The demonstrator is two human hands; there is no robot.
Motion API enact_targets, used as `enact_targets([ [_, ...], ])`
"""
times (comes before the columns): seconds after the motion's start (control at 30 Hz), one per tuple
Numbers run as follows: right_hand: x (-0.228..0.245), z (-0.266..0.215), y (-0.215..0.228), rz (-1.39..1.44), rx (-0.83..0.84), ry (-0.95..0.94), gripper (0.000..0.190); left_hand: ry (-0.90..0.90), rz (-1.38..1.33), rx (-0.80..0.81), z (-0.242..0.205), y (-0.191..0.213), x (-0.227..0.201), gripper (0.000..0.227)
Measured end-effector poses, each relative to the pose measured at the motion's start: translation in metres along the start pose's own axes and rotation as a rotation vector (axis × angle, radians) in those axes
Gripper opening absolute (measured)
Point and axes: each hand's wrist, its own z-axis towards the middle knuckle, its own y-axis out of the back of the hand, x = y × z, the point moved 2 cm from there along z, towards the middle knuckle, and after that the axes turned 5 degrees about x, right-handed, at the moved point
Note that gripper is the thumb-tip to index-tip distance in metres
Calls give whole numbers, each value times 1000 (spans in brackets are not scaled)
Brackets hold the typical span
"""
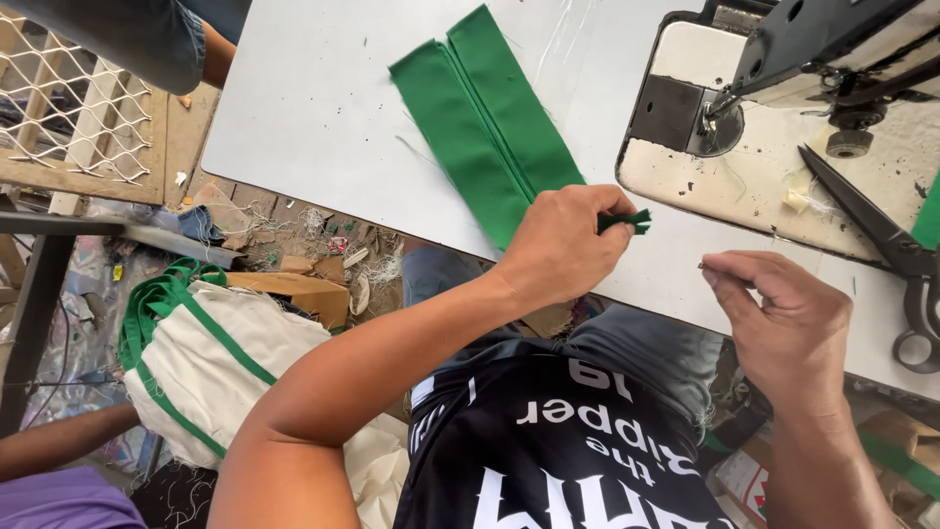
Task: The person aligns a green fabric strip with a zipper on a white table and uses a sewing machine to stitch them together. They then use scissors to trim the excess fabric and thread, and finally attach a metal zipper pull to the end of the zipper.
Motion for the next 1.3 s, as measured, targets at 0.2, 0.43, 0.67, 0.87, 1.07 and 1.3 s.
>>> enact_targets([
  [0.2, 13, 5, -6, 69, 33, -56, 9, -101, 0, 134, 0, -9, 0, 21],
  [0.43, 11, 4, -14, 242, -49, -88, 9, -63, -62, 179, -7, -9, -5, 18],
  [0.67, 5, 2, -18, 201, -43, -53, 9, -244, -11, 133, -8, -17, 1, 21],
  [0.87, 0, 2, -21, 231, -30, -45, 10, -225, -17, 157, -5, -18, 4, 19],
  [1.07, -1, 1, -24, 226, -10, -48, 6, -196, -1, 158, -5, -16, 6, 16],
  [1.3, -9, -2, -27, 327, -20, -17, 10, -229, 9, 121, -5, -17, 7, 14],
])
